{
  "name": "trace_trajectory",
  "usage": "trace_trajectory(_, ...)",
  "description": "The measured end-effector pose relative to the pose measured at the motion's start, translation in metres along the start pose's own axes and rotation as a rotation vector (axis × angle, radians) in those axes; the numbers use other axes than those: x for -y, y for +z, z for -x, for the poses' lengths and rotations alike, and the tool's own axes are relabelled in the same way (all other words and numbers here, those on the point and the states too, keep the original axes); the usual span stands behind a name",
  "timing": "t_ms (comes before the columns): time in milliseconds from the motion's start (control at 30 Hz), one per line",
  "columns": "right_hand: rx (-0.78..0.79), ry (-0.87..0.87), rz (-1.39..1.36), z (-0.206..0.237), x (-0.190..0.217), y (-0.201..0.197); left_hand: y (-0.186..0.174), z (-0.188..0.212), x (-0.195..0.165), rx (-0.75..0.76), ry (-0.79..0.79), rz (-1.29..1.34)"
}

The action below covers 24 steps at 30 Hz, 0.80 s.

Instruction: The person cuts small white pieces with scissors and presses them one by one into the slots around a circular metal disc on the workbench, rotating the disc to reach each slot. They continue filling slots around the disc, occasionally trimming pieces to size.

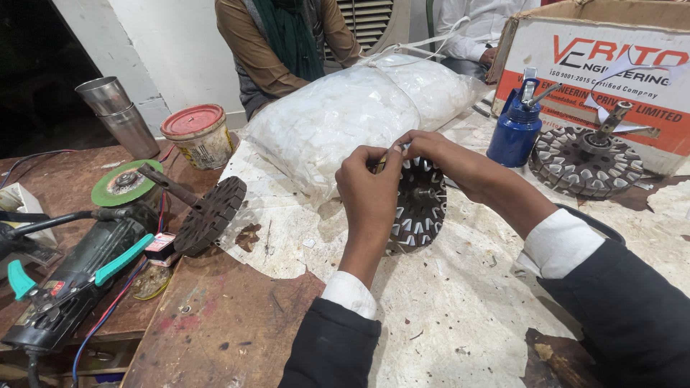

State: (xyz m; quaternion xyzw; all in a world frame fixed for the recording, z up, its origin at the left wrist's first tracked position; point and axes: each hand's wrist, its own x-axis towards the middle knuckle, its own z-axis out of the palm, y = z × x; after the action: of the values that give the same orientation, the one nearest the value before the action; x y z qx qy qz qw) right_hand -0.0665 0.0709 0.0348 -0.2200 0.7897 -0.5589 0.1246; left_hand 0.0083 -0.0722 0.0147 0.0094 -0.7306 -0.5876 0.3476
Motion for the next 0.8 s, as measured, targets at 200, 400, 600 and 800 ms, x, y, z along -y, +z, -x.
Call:
trace_trajectory(200, -0.082, -0.008, 0.022, 0.003, 0.005, 0.004, 0.008, -0.009, 0.023, 0.023, -0.036, 0.198)
trace_trajectory(400, -0.171, 0.072, 0.009, -0.001, -0.009, -0.004, 0.007, -0.013, 0.049, 0.009, -0.209, 0.274)
trace_trajectory(600, -0.22, 0.116, -0.022, 0.001, -0.025, -0.007, 0.012, -0.005, 0.064, 0.097, -0.281, 0.097)
trace_trajectory(800, -0.159, 0.074, -0.177, 0.004, -0.024, -0.004, 0.017, 0.0, 0.08, 0.065, 0.085, -0.134)
